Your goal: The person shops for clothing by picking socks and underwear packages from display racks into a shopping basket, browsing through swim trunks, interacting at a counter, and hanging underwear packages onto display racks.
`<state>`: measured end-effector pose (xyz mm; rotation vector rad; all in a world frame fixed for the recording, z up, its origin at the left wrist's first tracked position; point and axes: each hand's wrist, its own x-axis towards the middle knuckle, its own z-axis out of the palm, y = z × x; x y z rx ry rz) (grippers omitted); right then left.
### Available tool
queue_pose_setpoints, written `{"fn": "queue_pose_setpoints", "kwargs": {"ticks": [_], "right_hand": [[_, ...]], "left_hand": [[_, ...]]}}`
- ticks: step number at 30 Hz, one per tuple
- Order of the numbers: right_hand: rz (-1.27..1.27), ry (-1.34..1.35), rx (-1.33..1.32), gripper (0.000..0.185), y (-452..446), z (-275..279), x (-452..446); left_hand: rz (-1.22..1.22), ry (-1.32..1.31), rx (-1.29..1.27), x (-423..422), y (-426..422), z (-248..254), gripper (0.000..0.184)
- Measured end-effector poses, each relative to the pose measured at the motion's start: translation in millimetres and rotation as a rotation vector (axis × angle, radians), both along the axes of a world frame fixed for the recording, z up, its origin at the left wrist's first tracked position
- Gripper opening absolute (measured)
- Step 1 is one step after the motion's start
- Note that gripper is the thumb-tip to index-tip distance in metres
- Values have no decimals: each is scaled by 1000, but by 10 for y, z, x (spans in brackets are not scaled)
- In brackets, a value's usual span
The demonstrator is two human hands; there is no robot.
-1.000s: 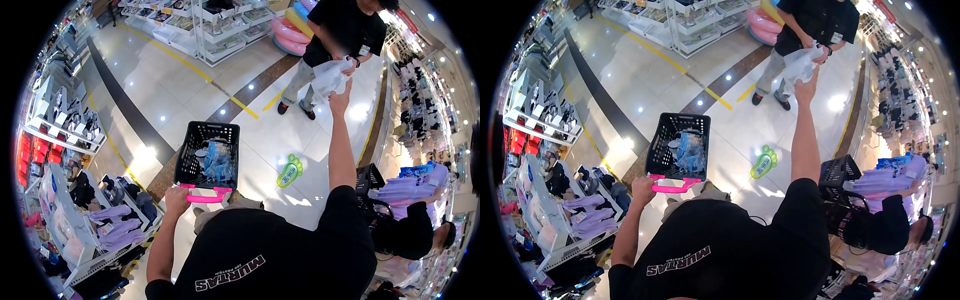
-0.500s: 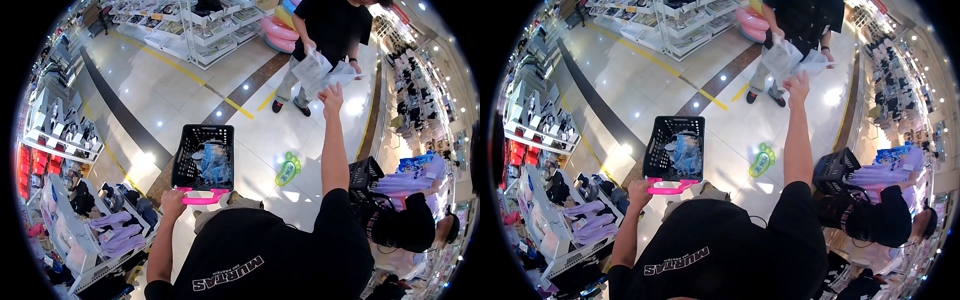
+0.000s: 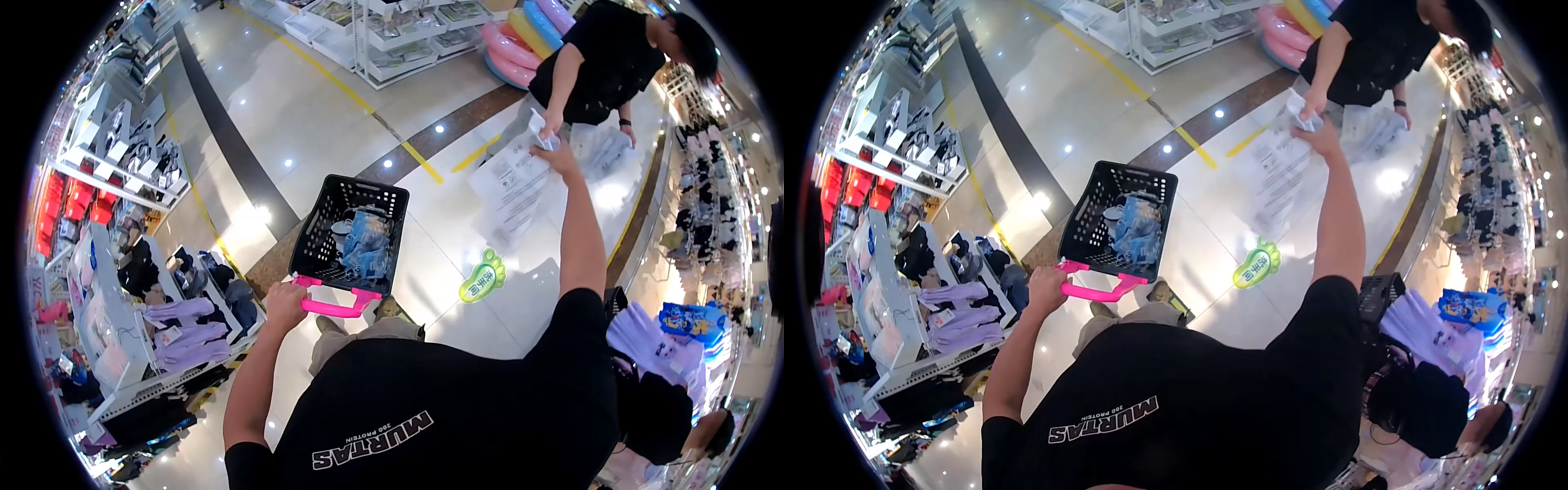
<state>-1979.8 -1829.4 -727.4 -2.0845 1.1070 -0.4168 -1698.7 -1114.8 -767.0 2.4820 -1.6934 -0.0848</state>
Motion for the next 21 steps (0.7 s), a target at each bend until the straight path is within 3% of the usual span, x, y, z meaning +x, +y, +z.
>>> {"fn": "queue_pose_setpoints", "kwargs": {"ticks": [1,6,8,12,14,21], "right_hand": [[50,-103,57,76,83,-100,3],[-122,-12,82,44,383,-626,15],[-297,-201,248,45,741,-630,133],[-458,-516,364,45,1348,-1058,357],[-422,-634,381,47,1692,-1353,577],[-145,-657,747,50,2981,-1283,1894]], "left_hand": [[-1,1,-7,18,-12,-26,15],[1,7,-41,26,59,-90,12],[17,42,66,45,58,-62,11],[35,22,38,38,73,-59,13],[44,32,18,47,82,-86,13],[52,52,-33,85,39,-57,13]]}}
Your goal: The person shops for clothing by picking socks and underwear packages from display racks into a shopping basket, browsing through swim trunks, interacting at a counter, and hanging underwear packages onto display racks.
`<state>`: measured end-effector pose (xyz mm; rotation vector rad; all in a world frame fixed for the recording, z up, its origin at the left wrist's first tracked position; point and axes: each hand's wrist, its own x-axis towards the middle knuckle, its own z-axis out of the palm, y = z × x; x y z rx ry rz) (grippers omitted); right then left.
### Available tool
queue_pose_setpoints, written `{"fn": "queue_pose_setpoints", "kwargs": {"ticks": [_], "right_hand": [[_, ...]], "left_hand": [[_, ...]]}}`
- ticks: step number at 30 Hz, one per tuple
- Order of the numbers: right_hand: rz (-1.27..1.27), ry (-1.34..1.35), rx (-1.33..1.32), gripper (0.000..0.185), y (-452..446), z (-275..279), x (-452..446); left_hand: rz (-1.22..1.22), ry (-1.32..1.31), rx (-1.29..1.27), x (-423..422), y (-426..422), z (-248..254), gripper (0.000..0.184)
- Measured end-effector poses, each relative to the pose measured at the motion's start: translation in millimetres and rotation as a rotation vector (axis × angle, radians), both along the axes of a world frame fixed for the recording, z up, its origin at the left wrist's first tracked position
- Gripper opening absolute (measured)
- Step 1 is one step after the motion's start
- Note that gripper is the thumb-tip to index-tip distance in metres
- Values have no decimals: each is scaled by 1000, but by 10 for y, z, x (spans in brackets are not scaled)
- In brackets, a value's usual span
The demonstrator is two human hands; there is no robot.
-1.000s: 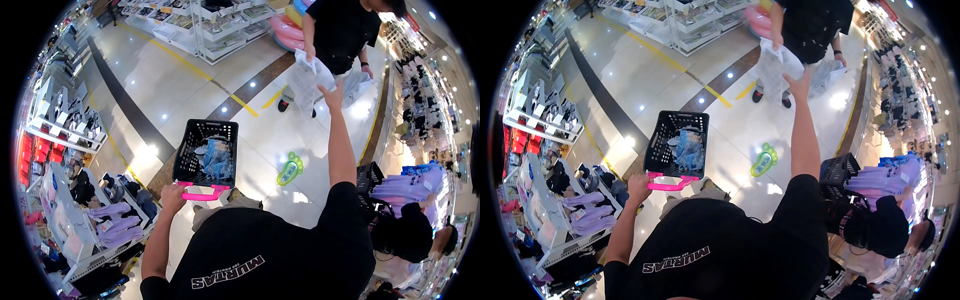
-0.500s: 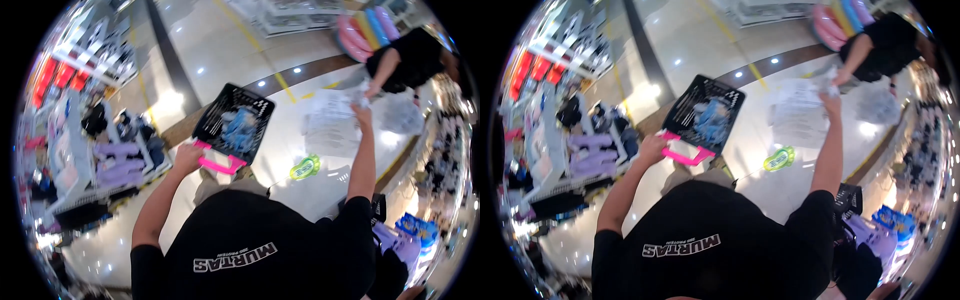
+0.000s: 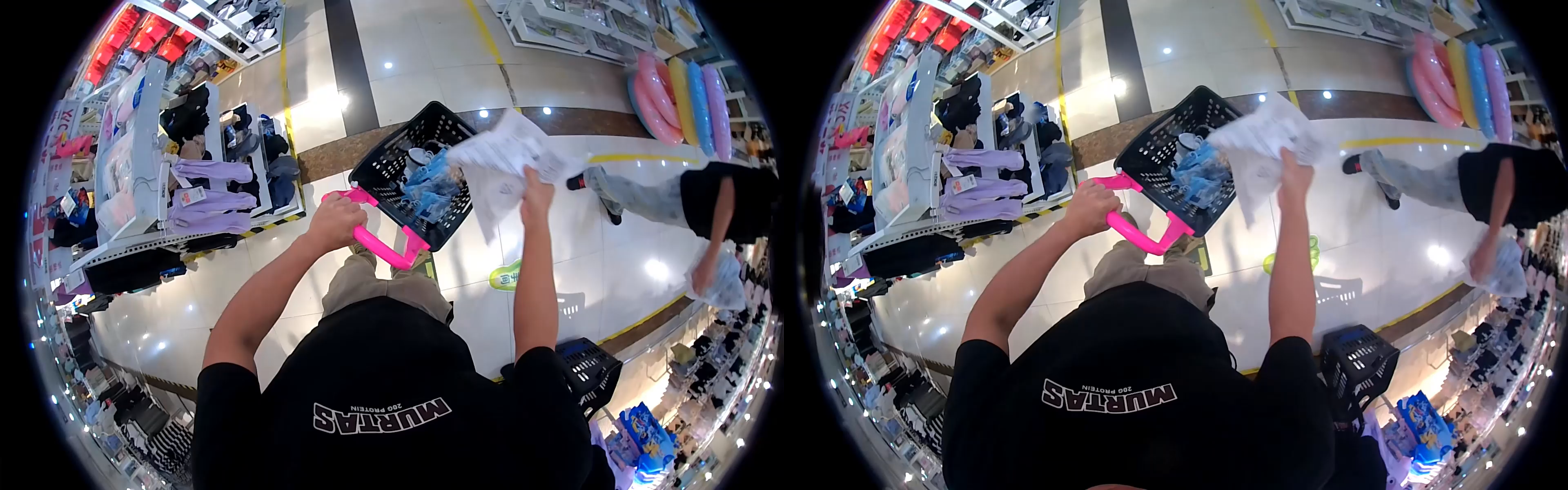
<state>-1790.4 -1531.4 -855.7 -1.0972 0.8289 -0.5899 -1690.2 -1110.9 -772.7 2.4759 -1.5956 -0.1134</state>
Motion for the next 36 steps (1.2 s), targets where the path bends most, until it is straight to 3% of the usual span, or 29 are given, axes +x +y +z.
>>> {"fn": "queue_pose_setpoints", "kwargs": {"ticks": [3,9,13,16,18,20,22,24,27,29,30,33,36], "right_hand": [[20,-47,45,56,347,-604,459],[-31,284,179,84,794,-2240,700],[-38,721,4,92,1089,-2122,570],[170,766,-296,82,1256,-2366,308],[259,607,-248,66,1400,-2465,181],[368,445,-65,54,1529,-1903,189],[510,270,243,44,1598,-791,243],[689,114,346,40,1641,135,274],[1258,-8,7,60,1699,800,168],[1417,121,-637,81,1791,1085,140],[1438,327,-810,89,1861,1112,132],[1386,552,-1189,79,1952,959,210],[1293,321,-1340,72,1753,884,352]], "left_hand": [[16,-15,25,-1,-33,31,13],[23,-15,81,48,-69,35,15],[28,-25,60,106,-85,-2,13],[35,-29,51,155,-126,-21,14],[42,-29,75,169,-143,-40,14],[47,-38,109,198,-194,-72,15],[94,44,113,172,-267,-35,11],[101,-44,75,103,-280,-142,15],[225,30,117,-61,-418,-168,13],[318,148,173,-182,-582,-82,18],[333,106,181,-257,-631,-239,18],[395,241,266,-376,-841,-38,15],[479,168,142,-343,-942,-34,19]]}}
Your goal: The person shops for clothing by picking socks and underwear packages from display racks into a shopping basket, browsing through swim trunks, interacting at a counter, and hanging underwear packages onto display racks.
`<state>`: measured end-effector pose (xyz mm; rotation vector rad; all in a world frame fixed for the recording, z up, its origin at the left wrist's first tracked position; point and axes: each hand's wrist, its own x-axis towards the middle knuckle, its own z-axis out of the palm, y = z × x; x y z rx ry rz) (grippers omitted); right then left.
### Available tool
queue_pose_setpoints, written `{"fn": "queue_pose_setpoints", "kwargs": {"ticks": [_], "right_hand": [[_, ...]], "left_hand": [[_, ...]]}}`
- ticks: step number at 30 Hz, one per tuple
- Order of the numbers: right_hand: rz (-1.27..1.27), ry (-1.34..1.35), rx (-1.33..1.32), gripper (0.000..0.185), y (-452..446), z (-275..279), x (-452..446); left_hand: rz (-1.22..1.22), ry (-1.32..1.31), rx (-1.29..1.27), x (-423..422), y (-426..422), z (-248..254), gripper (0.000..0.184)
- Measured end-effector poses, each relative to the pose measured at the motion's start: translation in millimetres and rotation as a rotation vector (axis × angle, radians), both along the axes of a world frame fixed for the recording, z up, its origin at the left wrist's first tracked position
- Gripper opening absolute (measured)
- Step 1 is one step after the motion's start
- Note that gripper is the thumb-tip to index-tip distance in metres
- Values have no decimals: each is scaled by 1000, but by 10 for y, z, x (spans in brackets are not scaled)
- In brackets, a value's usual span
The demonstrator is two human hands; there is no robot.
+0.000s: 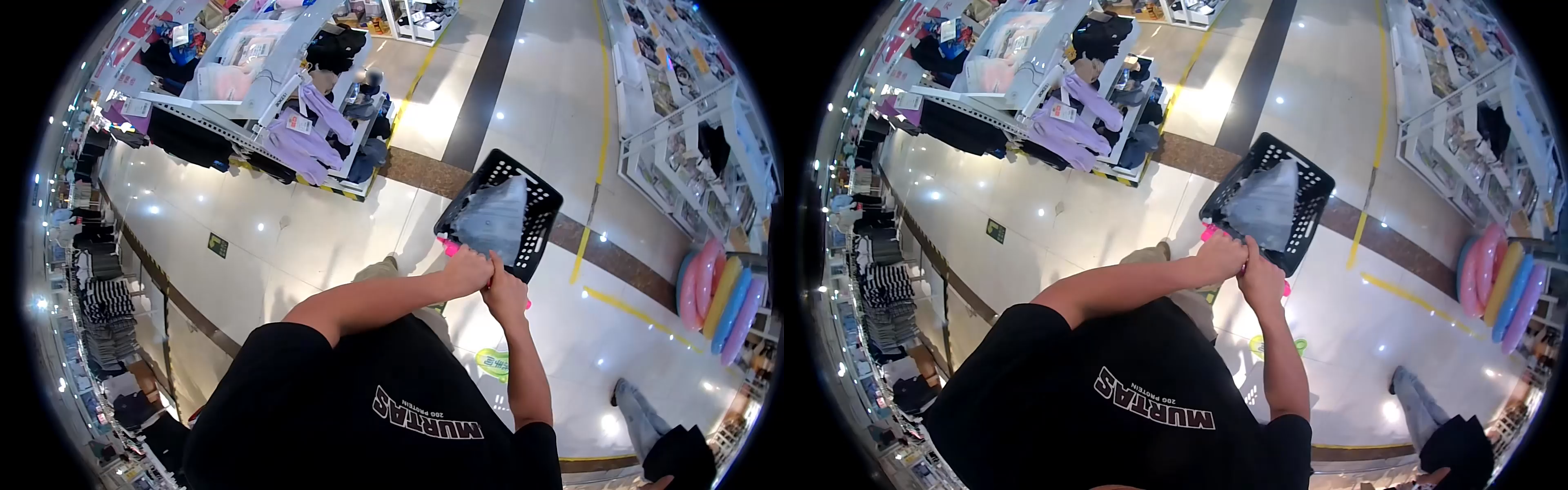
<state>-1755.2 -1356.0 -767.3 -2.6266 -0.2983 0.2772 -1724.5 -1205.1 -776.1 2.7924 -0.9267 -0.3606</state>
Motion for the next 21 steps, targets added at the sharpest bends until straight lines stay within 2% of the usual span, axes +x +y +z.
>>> {"fn": "queue_pose_setpoints", "kwargs": {"ticks": [3,6,9,10,13,14,21], "right_hand": [[84,-16,-94,66,-142,72,207],[97,-95,-145,46,-311,-52,417],[165,-185,-136,27,-514,-63,588],[192,-206,-118,26,-615,-101,646],[244,-226,-174,22,-777,-123,909],[245,-225,-201,22,-792,-139,1031],[271,-228,-223,20,-776,-77,1902]], "left_hand": [[-19,-165,-174,90,-4,-232,24],[-71,-141,-346,308,80,-165,27],[-33,135,-348,455,-36,-5,27],[-10,289,-313,531,-98,-3,37],[46,297,-376,634,-248,-35,36],[96,227,-428,677,-284,-28,26],[137,233,-465,1430,-346,-32,26]]}}
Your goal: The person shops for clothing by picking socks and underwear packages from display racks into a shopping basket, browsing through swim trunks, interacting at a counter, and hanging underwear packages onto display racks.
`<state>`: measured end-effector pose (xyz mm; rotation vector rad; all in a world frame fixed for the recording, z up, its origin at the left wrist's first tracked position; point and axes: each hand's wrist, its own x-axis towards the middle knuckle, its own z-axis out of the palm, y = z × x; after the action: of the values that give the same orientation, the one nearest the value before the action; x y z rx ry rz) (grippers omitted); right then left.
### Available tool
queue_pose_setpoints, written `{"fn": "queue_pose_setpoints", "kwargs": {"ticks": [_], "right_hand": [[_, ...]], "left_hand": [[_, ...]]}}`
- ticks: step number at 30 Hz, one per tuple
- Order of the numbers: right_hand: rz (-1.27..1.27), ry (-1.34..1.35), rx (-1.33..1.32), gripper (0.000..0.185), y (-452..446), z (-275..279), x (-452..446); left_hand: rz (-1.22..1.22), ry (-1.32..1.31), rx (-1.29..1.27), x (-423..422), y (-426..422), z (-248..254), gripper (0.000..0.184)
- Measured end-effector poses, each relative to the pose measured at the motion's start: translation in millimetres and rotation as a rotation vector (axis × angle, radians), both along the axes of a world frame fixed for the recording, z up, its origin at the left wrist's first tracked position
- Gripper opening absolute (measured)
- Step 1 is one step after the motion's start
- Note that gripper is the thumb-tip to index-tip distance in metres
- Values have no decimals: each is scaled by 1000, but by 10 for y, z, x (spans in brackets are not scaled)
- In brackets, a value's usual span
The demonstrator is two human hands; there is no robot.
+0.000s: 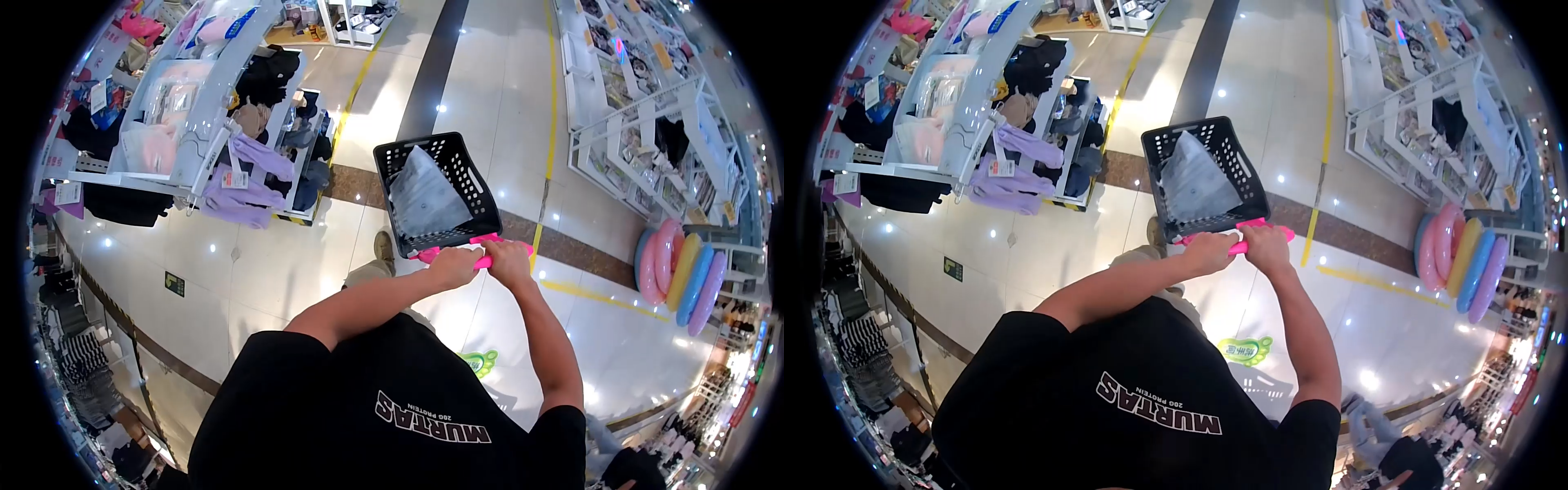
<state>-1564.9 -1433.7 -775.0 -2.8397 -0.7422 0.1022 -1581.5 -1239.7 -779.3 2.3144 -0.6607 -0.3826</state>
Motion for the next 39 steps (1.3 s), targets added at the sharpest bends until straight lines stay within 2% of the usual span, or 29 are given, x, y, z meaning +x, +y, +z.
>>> {"fn": "queue_pose_setpoints", "kwargs": {"ticks": [7,9,12,16,20,26,31,35,39], "right_hand": [[101,-32,-1,21,314,53,1136],[102,-34,-8,21,421,-35,1470],[91,-20,-68,20,782,152,1999],[89,-91,4,17,1206,83,2758],[89,-26,37,13,1730,268,3549],[276,-3,118,14,1947,391,4751],[405,-6,174,14,1833,435,5581],[532,56,140,14,1889,487,6402],[620,20,93,12,2115,549,7011]], "left_hand": [[112,-45,-34,948,290,18,32],[124,-54,-8,1286,435,0,31],[129,-78,27,1812,718,58,31],[137,-120,130,2589,1183,218,32],[310,-129,143,3355,1592,246,29],[392,-185,329,4496,1830,236,25],[493,-114,338,5078,1686,301,27],[621,-82,350,5644,1576,488,25],[706,-95,336,6096,1728,460,25]]}}
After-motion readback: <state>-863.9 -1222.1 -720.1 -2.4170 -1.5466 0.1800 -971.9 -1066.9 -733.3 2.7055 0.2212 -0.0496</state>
